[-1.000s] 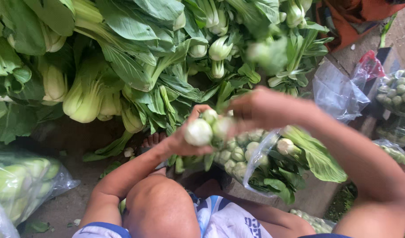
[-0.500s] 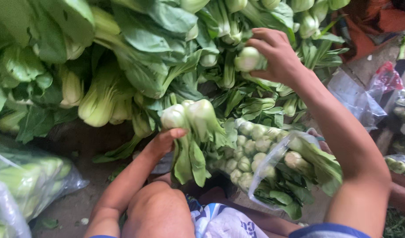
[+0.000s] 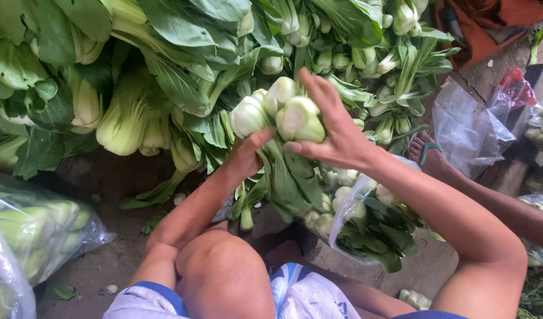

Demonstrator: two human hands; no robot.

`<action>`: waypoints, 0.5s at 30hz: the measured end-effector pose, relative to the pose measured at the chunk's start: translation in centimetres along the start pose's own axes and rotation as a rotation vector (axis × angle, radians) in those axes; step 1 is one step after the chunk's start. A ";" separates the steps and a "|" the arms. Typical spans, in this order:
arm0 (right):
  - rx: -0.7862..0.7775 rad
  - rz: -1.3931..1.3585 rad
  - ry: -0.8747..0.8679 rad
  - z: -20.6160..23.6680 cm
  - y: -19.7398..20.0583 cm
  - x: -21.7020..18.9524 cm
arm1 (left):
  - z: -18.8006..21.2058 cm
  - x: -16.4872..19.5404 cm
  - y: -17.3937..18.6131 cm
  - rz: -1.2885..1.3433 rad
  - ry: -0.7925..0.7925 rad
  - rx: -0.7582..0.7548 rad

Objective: The person picks up bunches of bok choy from a large pile and places them into a clear plastic bag. They continue to add more vegetables to the bag, arranging them to fit.

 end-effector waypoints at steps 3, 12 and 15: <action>-0.009 -0.102 -0.102 1.0 -0.9 0.9 | -0.2 0.1 0.1 -0.198 -0.030 -0.026; 0.106 -0.245 -0.095 3.6 -0.1 0.5 | 0.7 0.2 -3.1 -0.443 -0.357 -0.290; 0.115 -0.337 -0.109 4.0 -1.1 0.6 | 1.0 -0.4 -3.1 -0.573 -0.349 -0.240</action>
Point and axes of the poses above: each hand's wrist, its own z-axis away from the middle knuckle, its own y-axis out of the back of the hand, x = y × z, the point moved 1 cm from there along -z, towards the middle knuckle, and after that the axes turned 3 degrees about -x, right-handed, at the moved point
